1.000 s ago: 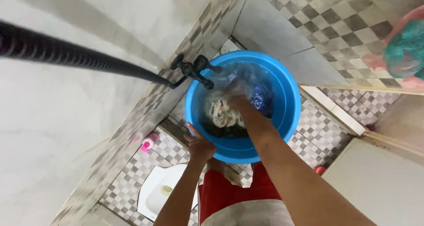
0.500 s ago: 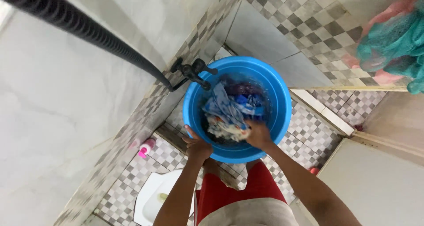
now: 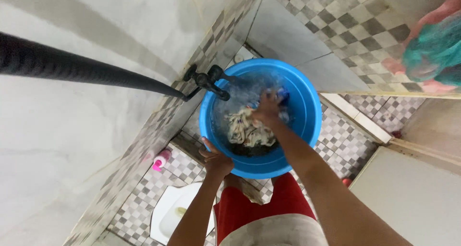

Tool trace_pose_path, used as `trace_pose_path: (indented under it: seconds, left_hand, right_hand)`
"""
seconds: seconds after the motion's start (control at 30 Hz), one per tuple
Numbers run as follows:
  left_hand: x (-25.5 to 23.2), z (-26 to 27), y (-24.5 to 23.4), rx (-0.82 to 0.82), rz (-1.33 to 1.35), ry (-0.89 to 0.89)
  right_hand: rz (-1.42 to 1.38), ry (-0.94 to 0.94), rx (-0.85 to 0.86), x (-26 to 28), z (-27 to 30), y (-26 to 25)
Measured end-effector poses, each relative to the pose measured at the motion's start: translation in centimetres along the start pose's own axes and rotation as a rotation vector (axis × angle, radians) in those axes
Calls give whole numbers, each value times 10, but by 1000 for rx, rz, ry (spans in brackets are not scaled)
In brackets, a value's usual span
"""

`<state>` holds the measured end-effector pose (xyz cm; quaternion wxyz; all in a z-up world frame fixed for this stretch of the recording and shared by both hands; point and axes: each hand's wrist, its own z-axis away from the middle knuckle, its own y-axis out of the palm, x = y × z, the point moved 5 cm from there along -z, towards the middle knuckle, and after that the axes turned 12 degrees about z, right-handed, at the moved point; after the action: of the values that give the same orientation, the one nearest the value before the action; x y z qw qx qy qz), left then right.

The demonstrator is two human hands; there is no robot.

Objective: Hand-washing clothes in a bucket of soapy water.

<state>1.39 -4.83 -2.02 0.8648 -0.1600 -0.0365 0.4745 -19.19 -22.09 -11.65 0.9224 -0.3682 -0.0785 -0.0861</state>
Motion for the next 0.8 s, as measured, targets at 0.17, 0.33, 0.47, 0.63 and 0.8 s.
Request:
trace_pose_path:
  seconds: [0.17, 0.33, 0.47, 0.63, 0.8]
  left_hand:
    - [22, -33, 27, -96, -124, 164]
    - [16, -28, 25, -140, -71, 179]
    - [21, -39, 32, -126, -113, 144]
    - [14, -27, 23, -131, -48, 117]
    - [-5, 12, -1, -59, 69, -43]
  right_hand:
    - [573, 80, 90, 36, -57, 63]
    - [670, -71, 35, 36, -21, 54]
    - [449, -343, -173, -27, 26, 85]
    - [13, -132, -380, -75, 155, 33]
    - [-8, -53, -315, -69, 177, -5]
